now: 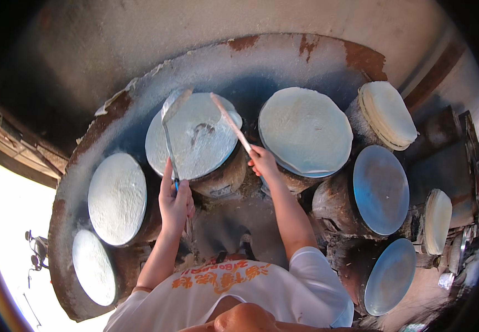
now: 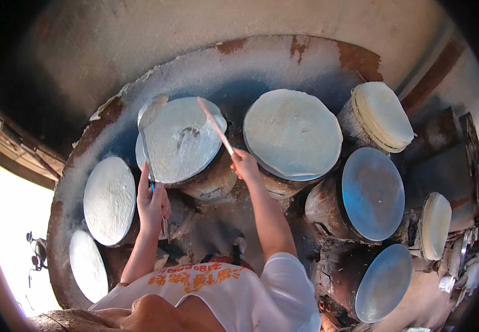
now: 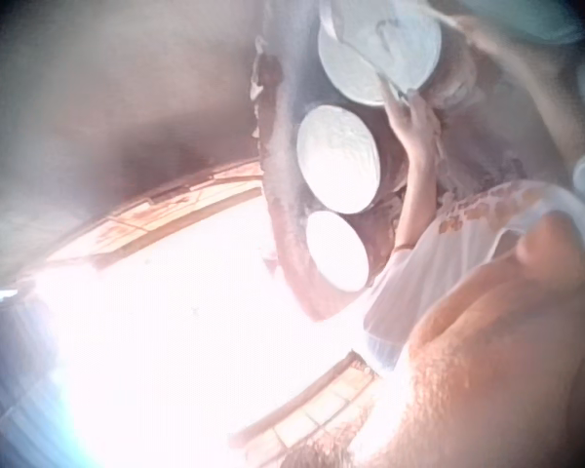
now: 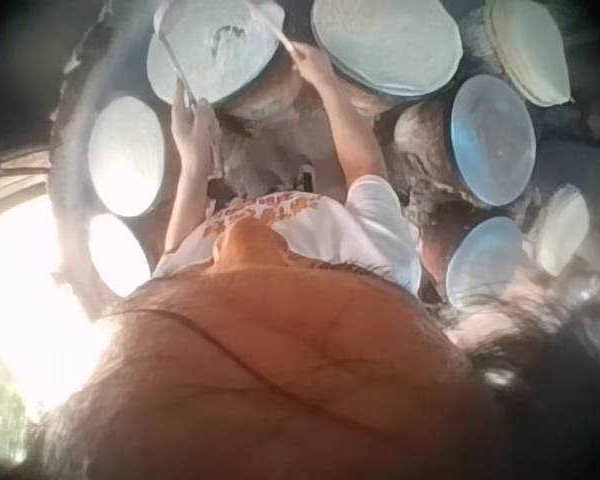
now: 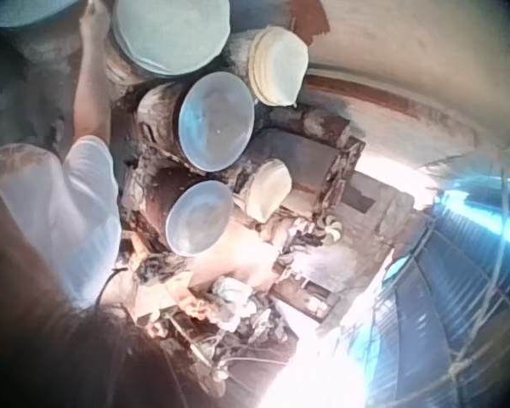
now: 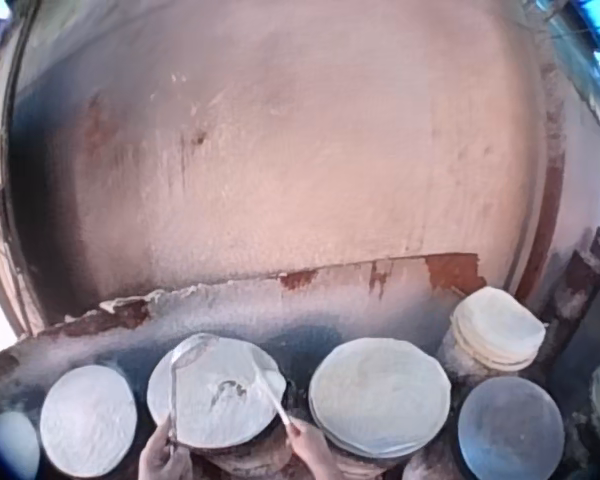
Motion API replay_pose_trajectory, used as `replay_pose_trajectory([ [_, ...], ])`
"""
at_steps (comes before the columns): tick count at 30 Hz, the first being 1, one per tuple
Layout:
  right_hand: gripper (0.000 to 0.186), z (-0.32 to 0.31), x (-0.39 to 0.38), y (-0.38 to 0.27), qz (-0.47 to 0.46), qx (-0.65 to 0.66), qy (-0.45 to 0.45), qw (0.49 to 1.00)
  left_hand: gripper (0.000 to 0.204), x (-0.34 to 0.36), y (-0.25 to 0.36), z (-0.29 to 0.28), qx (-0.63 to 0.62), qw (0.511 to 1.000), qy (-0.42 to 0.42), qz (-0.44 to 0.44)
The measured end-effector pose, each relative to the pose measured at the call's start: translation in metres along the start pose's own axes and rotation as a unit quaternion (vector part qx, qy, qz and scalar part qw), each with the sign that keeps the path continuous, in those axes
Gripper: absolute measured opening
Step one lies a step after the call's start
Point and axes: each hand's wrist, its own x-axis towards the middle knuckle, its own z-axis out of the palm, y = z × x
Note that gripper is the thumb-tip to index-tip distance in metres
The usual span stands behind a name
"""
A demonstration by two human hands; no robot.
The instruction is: The person uses a ladle to pour liquid batter onto several circular heated plates, spreads the batter into thin layers with a wooden stick, and peels the cooked wrappers off the plates by hand.
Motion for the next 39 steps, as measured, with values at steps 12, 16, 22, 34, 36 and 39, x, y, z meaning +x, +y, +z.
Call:
replay_pose_trajectory([
  [12, 0.032, 0.032, -0.01, 0.01, -0.283, -0.424, 0.094, 0.855, 0.059, 0.102, -0.004, 0.023, -0.194, 0.967, -0.044, -0.159],
  [16, 0.034, -0.015, -0.022, 0.028, -0.261, -0.393, 0.17, 0.865, 0.022, 0.118, 0.017, -0.026, -0.447, 0.851, -0.107, -0.253],
  [22, 0.031, 0.025, -0.015, 0.007, -0.315, -0.4, 0.074, 0.858, 0.014, 0.119, -0.002, -0.059, -0.55, 0.767, -0.095, -0.318],
  [34, 0.03, 0.012, -0.074, 0.052, -0.182, -0.223, 0.097, 0.953, 0.019, 0.12, -0.037, -0.031, -0.483, 0.819, -0.015, -0.309],
  [36, 0.037, 0.044, -0.095, 0.061, -0.074, -0.116, -0.004, 0.99, 0.014, 0.112, -0.06, -0.026, -0.489, 0.817, 0.034, -0.304],
  [39, 0.038, 0.088, -0.11, 0.037, 0.053, 0.021, -0.105, 0.993, 0.02, 0.082, -0.092, 0.0, -0.496, 0.812, 0.138, -0.274],
])
